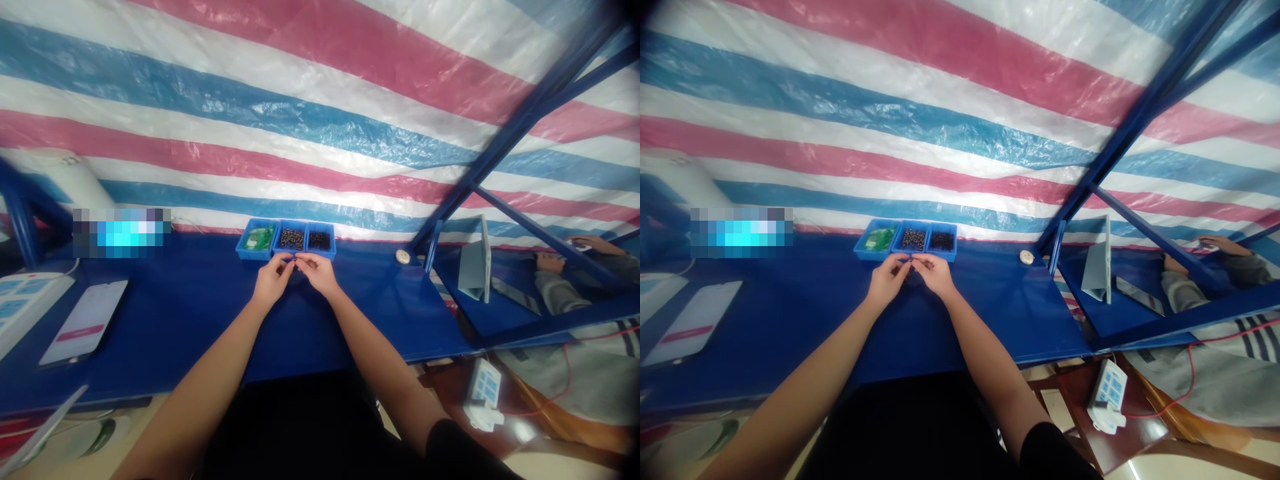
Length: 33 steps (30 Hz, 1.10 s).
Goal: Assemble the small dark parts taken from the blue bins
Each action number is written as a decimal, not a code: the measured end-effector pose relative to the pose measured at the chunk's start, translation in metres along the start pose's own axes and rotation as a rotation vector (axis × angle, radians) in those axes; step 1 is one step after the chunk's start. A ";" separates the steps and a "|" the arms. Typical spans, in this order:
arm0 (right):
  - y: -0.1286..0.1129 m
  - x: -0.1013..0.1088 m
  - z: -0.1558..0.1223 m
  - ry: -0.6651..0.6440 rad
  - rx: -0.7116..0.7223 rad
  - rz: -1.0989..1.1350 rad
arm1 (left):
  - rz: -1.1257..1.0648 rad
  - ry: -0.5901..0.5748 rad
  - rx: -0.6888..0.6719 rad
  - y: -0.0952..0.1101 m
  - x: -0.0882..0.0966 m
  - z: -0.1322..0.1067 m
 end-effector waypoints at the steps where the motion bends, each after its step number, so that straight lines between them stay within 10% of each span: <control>1: 0.000 0.000 0.000 -0.001 -0.001 -0.001 | 0.005 -0.001 -0.003 0.000 0.000 0.000; 24: -0.001 -0.001 0.005 -0.105 -0.008 0.051 | 0.049 0.049 0.047 -0.004 0.004 0.000; 33: -0.001 -0.010 -0.007 -0.205 0.289 -0.571 | 0.044 0.167 0.078 -0.005 0.015 0.001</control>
Point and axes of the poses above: each hand's wrist, its own z-axis towards the middle knuckle, its own x-axis out of the back of the hand, y = z × x, the point moved 7 cm from there along z, towards the middle knuckle, and after that the axes turned 7 degrees about y, right-handed, at the moved point
